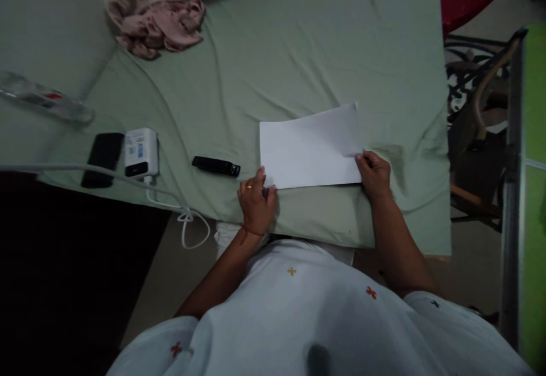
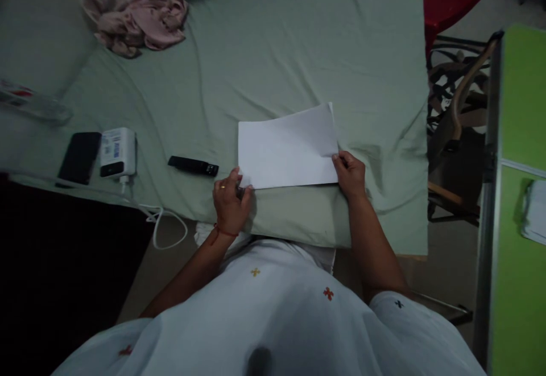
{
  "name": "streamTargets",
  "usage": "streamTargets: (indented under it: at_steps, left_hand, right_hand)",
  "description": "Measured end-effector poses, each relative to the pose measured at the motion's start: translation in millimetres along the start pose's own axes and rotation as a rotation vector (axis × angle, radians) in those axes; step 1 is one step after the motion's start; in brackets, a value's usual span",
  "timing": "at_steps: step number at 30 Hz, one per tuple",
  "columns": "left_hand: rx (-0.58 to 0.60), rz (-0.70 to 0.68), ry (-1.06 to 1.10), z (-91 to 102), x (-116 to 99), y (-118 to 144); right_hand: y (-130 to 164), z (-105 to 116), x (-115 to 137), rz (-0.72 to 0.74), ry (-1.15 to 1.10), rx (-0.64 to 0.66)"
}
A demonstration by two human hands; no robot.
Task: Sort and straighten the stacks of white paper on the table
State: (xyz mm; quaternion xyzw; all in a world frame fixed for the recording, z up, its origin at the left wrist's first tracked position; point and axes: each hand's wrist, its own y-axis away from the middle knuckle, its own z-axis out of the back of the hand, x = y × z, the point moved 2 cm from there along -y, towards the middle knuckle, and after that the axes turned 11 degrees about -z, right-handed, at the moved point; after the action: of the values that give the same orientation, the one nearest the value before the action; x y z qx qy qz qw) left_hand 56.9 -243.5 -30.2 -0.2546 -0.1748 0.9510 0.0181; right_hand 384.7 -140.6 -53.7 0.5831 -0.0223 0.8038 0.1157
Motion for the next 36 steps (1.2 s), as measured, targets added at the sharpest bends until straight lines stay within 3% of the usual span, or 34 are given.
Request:
streamTargets:
  at_steps: [3,5,14,21,25,29,32,36]
  left_hand:
    - [-0.034,0.113,0.017,0.9,6,-2]
    - [-0.058,0.104,0.039,2.9,6,-3]
    - [-0.062,-0.343,0.044,17.0,-37,-1]
    - [-0.06,-0.368,0.102,21.9,-51,-1]
    - [-0.115,-0.241,0.096,25.9,-39,-3]
    - [-0.198,0.044,0.13,26.1,-11,-4]
    - [-0.234,0.257,0.277,19.0,14,-6]
    - [-0.25,0.401,0.526,8.9,34,-12]
  right_hand:
    - [0,0,0,0.007,0.001,0.001]
    - [0,0,0,0.007,0.003,-0.001]
    - [1,1,5,0.012,0.026,-0.018]
    - [1,0,5,-0.001,0.003,-0.006]
    - [0,0,3,0.017,0.008,-0.01]
    - [2,1,3,-0.008,-0.044,-0.013]
    - [3,2,6,-0.064,-0.156,-0.029]
    - [2,3,10,-0.093,-0.273,-0.068]
